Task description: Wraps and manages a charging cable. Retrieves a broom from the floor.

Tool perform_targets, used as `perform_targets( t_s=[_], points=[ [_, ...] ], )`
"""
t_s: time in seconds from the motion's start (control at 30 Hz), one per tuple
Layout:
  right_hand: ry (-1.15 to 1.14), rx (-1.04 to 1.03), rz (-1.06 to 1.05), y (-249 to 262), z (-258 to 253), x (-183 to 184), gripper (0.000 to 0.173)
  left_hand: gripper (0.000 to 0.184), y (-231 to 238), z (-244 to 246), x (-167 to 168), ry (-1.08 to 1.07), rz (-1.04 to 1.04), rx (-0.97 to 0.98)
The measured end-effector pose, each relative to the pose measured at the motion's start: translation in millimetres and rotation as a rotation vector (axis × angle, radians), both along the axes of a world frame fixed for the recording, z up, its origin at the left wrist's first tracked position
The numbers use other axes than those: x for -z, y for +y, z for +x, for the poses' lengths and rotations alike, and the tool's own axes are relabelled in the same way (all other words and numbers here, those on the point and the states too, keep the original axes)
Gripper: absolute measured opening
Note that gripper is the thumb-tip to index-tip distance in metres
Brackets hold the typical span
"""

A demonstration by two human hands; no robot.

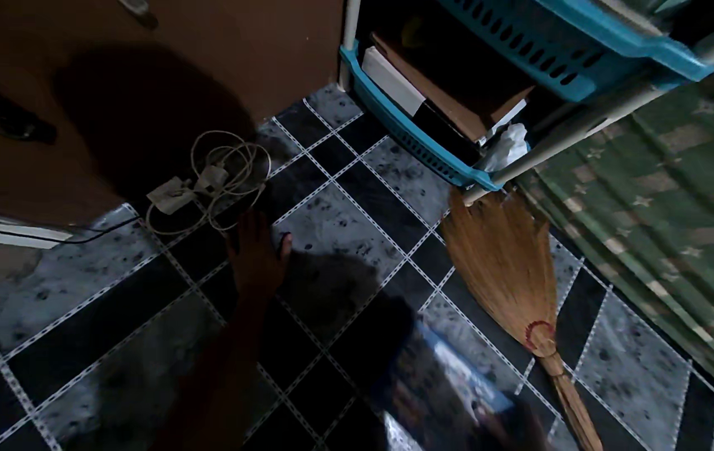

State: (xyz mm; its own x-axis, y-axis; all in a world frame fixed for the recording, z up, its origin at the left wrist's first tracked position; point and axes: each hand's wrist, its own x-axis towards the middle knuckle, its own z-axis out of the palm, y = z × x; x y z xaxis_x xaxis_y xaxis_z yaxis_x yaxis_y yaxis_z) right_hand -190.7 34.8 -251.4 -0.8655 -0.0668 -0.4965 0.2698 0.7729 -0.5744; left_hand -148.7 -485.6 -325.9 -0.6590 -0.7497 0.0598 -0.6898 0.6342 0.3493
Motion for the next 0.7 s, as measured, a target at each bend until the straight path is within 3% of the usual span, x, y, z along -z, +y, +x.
perform_targets(
  t_s=[0.23,0.37,0.53,0.7],
  points=[
    [0.041,0.176,-0.326,-254,-149,-2,0.069,0.074,-1,-3,-1,0.024,0.015,-0.034],
    [-0.027,0.177,-0.465,-363,-210,-11,0.072,0.074,-1,0,5,0.048,-0.023,-0.009],
    [-0.076,0.133,-0.489,-441,-258,-12,0.074,0.073,0,-2,6,0.024,-0.033,-0.029],
    [-0.062,0.200,-0.474,-477,-278,-11,0.071,0.075,1,-3,4,-0.028,-0.004,-0.040]
  ],
)
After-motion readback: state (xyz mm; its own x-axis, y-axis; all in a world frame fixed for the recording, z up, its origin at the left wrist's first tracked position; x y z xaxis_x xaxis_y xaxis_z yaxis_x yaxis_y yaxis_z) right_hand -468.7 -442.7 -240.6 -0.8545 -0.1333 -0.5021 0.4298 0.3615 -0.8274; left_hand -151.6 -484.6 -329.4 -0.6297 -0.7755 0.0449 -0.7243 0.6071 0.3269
